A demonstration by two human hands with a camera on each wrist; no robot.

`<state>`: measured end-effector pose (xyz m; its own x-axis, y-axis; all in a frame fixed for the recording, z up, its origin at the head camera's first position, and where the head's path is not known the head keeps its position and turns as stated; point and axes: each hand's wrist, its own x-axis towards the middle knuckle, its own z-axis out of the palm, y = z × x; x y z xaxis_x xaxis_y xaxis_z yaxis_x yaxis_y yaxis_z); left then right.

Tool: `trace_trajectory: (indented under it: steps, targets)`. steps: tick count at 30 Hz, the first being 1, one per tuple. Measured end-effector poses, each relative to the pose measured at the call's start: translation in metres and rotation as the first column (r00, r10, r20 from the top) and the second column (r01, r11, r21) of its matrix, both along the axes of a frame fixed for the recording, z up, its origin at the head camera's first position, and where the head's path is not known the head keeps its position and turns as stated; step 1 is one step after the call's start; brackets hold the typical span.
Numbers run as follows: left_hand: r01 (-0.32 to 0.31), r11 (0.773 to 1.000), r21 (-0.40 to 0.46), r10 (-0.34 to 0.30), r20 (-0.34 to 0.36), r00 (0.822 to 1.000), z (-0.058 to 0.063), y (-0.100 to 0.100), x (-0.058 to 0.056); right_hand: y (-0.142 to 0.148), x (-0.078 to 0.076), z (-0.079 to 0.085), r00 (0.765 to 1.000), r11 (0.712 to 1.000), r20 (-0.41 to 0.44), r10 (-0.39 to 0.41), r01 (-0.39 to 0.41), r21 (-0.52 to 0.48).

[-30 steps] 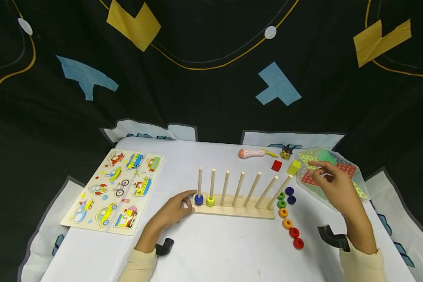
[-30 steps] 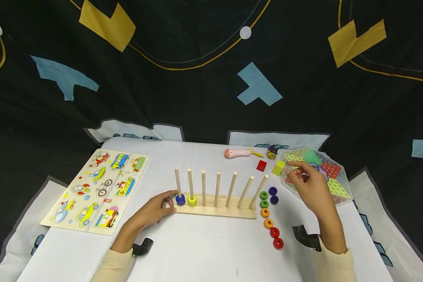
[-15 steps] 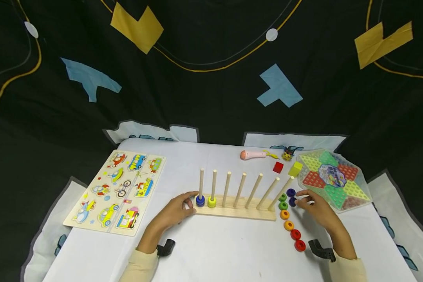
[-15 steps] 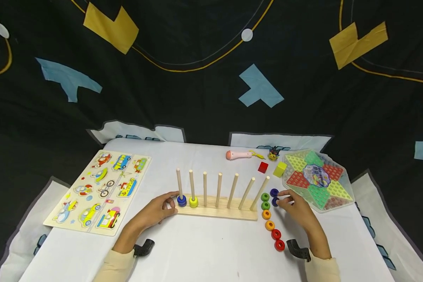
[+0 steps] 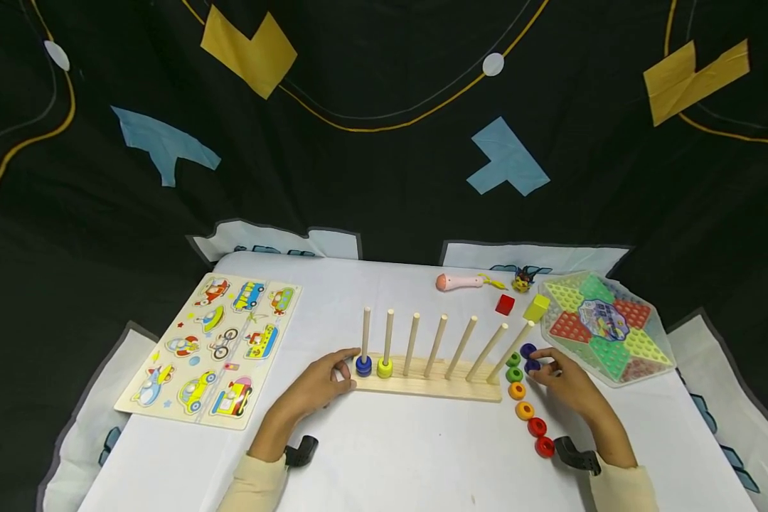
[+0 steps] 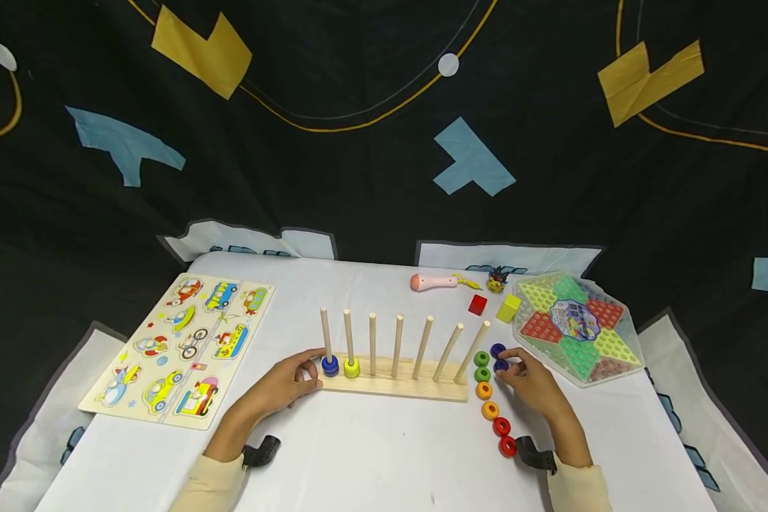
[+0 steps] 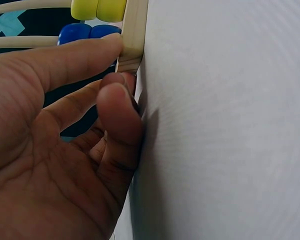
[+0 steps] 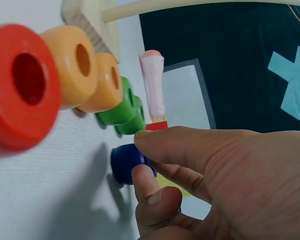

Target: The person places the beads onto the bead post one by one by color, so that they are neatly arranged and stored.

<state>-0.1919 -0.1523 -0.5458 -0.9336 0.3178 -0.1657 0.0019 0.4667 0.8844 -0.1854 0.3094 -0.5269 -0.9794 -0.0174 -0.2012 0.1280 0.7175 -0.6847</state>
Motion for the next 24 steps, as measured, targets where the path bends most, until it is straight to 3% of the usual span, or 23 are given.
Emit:
trace_trajectory:
  steps: [9, 16, 20, 24]
  targets:
    - [0.0, 1.0, 0.013, 0.0, 0.006, 1.0, 0.0, 0.0, 0.001, -0.002, 0.001, -0.006, 0.999, 0.998, -0.016, 0.05, -0.05, 0.028]
    - [0.0, 1.0, 0.004, 0.0, 0.015, 1.0, 0.003, 0.0, 0.0, -0.002, -0.001, -0.008, 0.999, 0.998, -0.012, 0.04, -0.04, 0.046]
    - [0.002, 1.0, 0.013, -0.002, 0.015, 1.0, 0.001, 0.0, 0.0, -0.002, 0.001, 0.012, 0.998, 0.997, -0.057, 0.036, -0.032, 0.072]
    - [0.004, 1.0, 0.02, -0.004, 0.015, 1.0, 0.0, -0.001, 0.0, -0.006, 0.0, 0.051, 0.987, 0.993, -0.156, 0.047, -0.029, 0.115]
